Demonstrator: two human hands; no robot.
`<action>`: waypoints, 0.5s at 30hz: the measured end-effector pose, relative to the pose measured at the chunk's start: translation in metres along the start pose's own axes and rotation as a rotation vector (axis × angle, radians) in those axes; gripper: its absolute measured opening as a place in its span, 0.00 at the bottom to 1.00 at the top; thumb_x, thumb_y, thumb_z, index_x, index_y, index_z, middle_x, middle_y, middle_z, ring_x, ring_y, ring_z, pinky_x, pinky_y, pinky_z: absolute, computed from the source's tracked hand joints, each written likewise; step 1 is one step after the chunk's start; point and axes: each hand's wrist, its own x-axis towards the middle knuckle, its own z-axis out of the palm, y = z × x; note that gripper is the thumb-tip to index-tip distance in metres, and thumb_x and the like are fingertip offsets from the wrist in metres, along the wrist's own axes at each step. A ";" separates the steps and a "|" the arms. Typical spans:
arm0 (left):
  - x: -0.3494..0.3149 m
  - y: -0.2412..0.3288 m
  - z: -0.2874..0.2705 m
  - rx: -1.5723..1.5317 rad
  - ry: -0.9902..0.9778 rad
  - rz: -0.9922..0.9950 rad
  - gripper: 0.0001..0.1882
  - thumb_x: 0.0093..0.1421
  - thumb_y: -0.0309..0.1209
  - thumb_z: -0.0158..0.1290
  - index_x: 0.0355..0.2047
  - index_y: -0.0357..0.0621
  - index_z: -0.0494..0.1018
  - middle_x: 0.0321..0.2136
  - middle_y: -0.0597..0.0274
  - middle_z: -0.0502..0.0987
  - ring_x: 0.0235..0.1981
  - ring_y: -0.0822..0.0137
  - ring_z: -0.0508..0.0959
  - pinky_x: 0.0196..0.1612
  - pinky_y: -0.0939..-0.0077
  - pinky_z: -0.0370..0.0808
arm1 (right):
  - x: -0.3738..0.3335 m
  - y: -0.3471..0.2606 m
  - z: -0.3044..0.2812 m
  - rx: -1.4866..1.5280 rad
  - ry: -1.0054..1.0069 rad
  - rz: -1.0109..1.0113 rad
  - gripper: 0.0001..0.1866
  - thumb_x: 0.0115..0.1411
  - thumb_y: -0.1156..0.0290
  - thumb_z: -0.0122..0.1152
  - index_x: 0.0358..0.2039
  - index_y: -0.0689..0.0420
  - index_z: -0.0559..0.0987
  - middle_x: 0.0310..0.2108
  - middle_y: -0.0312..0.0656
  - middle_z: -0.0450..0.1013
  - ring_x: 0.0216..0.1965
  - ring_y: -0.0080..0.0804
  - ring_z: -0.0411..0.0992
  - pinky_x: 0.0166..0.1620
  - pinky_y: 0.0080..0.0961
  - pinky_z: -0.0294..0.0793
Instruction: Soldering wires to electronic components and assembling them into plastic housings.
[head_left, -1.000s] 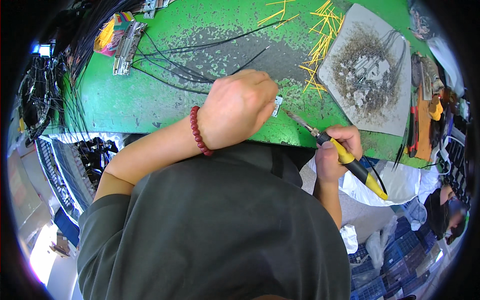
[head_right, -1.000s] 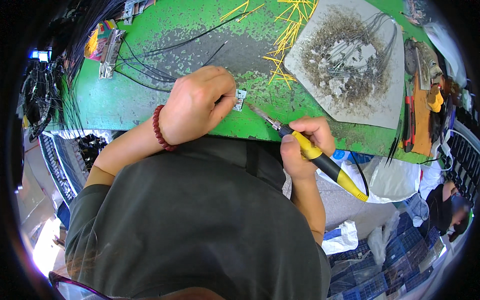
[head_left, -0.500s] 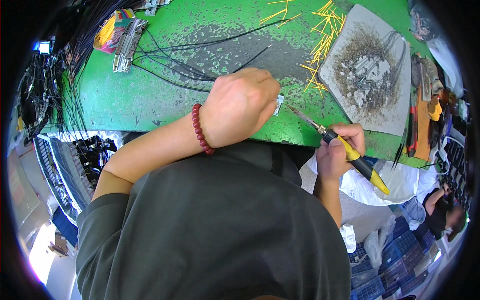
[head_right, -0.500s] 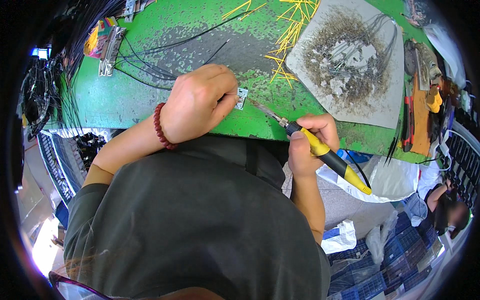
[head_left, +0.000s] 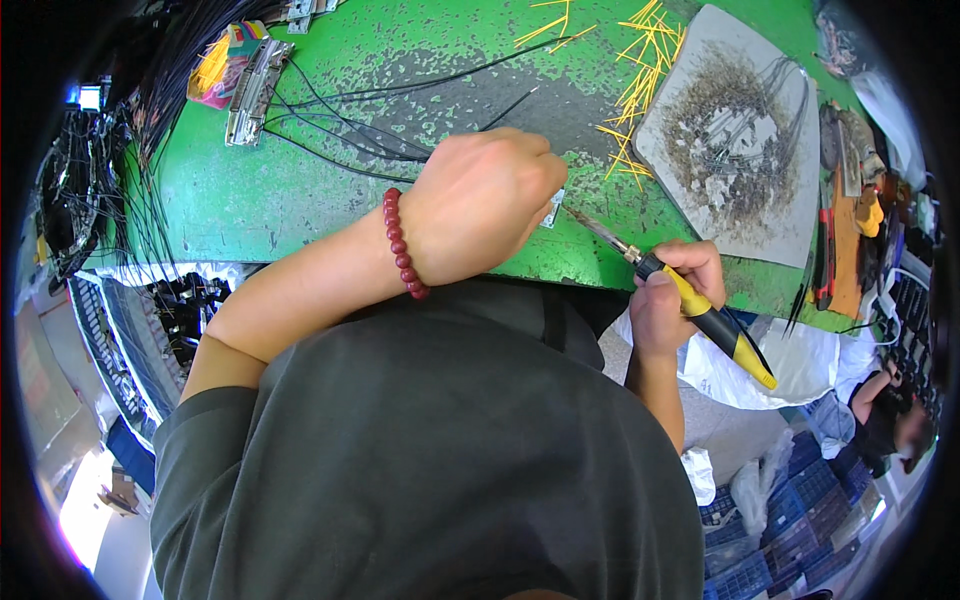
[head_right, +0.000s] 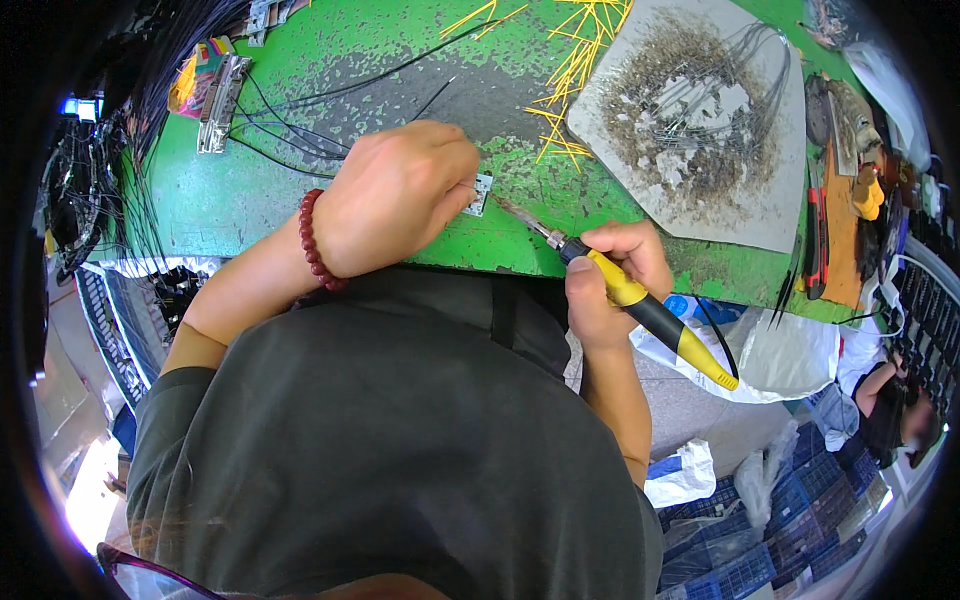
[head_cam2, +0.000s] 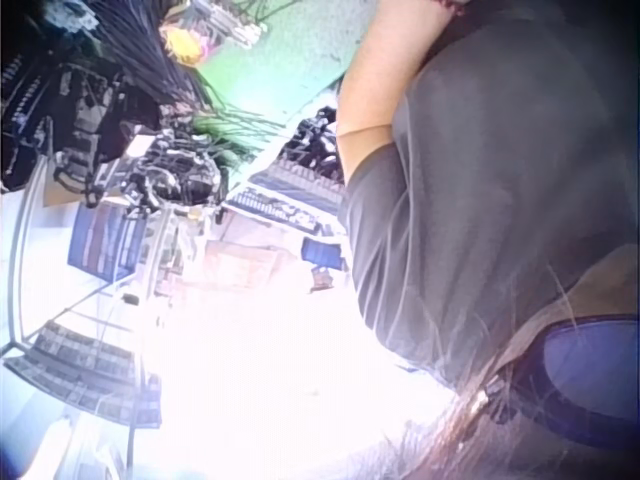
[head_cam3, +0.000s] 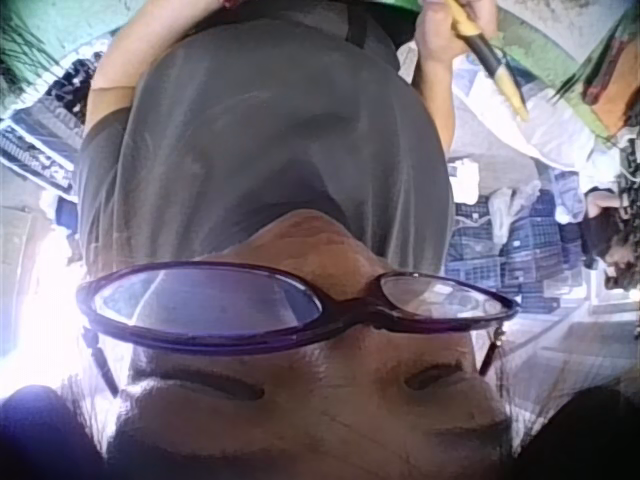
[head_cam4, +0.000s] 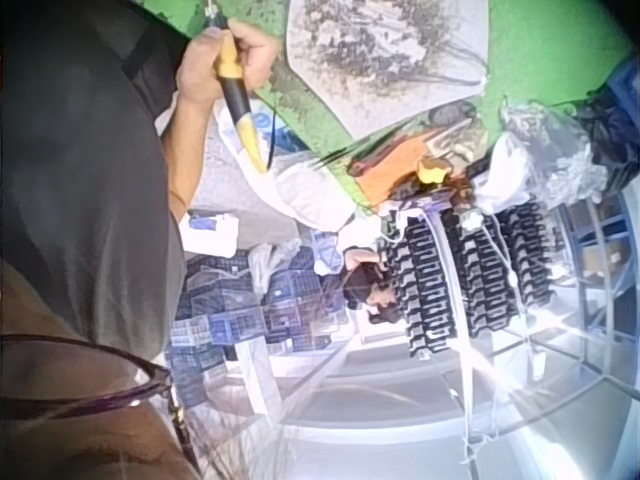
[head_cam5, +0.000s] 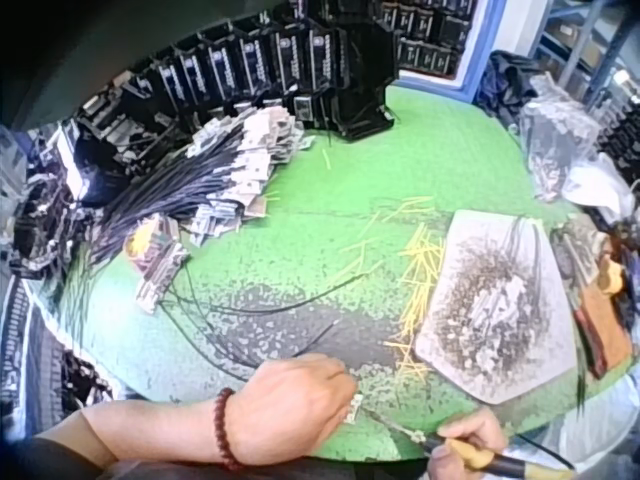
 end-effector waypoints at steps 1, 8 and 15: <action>0.001 -0.001 0.000 0.001 -0.022 -0.007 0.06 0.50 0.27 0.54 0.24 0.40 0.68 0.25 0.57 0.72 0.30 0.53 0.74 0.31 0.61 0.72 | 0.000 0.001 0.001 -0.023 0.002 -0.021 0.12 0.49 0.69 0.63 0.28 0.62 0.70 0.21 0.32 0.64 0.20 0.15 0.56 0.25 0.14 0.53; 0.002 0.000 -0.002 -0.024 -0.038 -0.015 0.06 0.51 0.27 0.54 0.23 0.40 0.68 0.25 0.56 0.72 0.31 0.52 0.74 0.31 0.61 0.72 | -0.003 -0.004 0.001 -0.117 -0.020 0.013 0.12 0.49 0.69 0.64 0.29 0.62 0.72 0.22 0.34 0.67 0.21 0.15 0.59 0.26 0.13 0.57; 0.002 -0.001 -0.001 -0.025 -0.050 -0.028 0.06 0.51 0.27 0.53 0.24 0.40 0.68 0.25 0.56 0.71 0.31 0.52 0.74 0.31 0.61 0.72 | -0.002 0.000 -0.001 -0.157 -0.065 0.013 0.12 0.50 0.69 0.64 0.29 0.62 0.71 0.22 0.34 0.67 0.21 0.16 0.59 0.26 0.13 0.58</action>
